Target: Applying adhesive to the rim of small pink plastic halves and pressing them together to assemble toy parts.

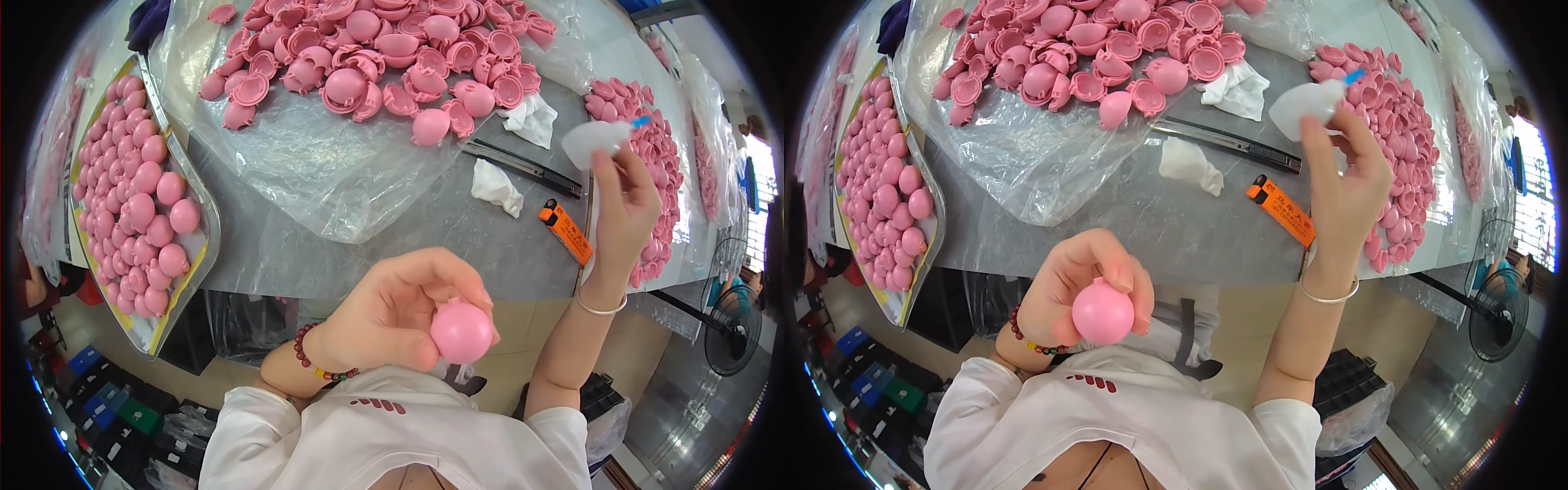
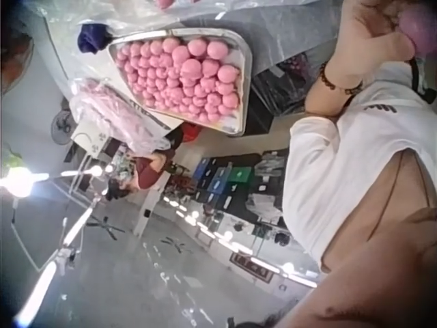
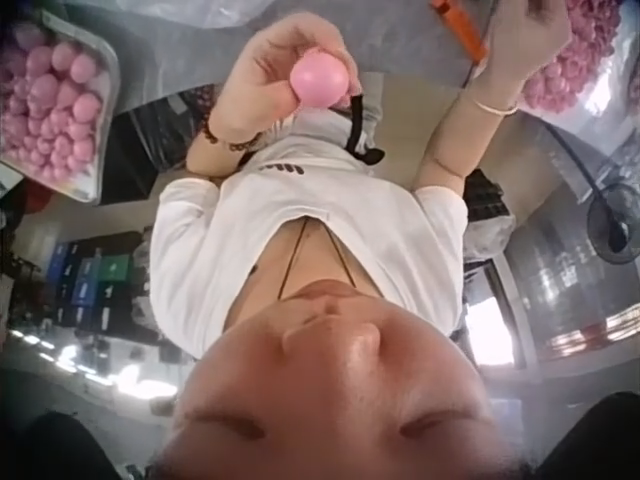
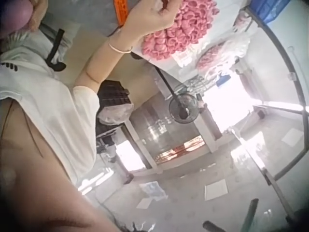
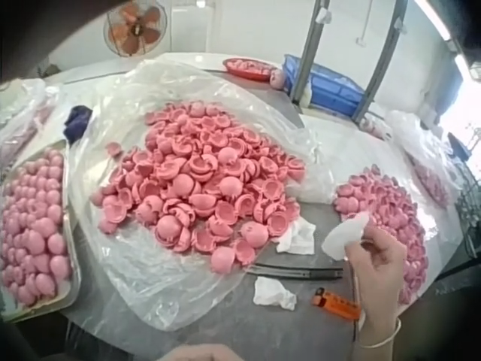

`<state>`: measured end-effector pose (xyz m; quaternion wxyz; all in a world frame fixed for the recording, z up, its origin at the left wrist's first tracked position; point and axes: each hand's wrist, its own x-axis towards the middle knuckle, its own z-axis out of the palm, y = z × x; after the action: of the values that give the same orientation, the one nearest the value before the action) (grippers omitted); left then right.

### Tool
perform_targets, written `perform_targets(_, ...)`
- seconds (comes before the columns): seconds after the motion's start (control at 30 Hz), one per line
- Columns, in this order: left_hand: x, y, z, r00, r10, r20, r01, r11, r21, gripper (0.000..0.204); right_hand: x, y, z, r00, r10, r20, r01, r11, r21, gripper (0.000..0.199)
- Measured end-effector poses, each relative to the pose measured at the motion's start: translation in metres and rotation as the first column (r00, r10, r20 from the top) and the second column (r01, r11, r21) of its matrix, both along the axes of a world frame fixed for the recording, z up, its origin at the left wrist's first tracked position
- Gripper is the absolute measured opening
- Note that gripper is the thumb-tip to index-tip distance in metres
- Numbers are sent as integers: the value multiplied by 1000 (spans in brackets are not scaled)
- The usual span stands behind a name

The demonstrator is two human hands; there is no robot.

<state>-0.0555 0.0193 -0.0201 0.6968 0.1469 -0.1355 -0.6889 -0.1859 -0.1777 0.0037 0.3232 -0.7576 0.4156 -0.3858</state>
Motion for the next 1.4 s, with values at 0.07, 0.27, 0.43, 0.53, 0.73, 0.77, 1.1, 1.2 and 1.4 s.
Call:
perform_targets(0.07, 2, 0, 4, 1000, -10, 2, 10, 1000, 19, 57, -3, 7, 8, 989, -72, 129, 82, 994, -73, 27)
perform_targets(0.27, 8, 10, 12, 982, 92, 165, -98, 995, 30, 52, 6, 80, 10, 790, 97, 605, -342, 889, 304, 41)
perform_targets(0.43, 52, 27, 12, 681, 525, 511, -427, 851, -306, 48, 11, 100, -17, 850, 90, 520, -264, 926, 271, 48)
perform_targets(0.53, 87, 43, 24, -310, 313, 898, -857, 317, -407, 30, 5, 95, -19, 793, 87, 603, -280, 931, 234, 52)
perform_targets(0.73, 146, 85, 35, -560, -249, 790, -823, 278, -495, 28, 5, 96, -19, 789, 153, 595, -355, 904, 239, 49)
perform_targets(0.77, 145, 81, 36, -562, -253, 787, -822, 277, -498, 28, 5, 95, -19, 786, 154, 599, -360, 902, 240, 49)
perform_targets(1.1, 105, 5, 27, -814, -302, 496, -484, 825, -292, 32, 0, 95, -21, 789, 166, 591, -367, 899, 237, 46)
perform_targets(1.2, 109, 5, 22, -723, -289, 627, -558, 780, -283, 28, 2, 96, -19, 780, 179, 600, -378, 899, 223, 46)
perform_targets(1.4, 101, 3, 23, -697, -69, 713, -411, 854, -319, 18, 1, 95, -19, 735, 206, 646, -442, 868, 225, 46)
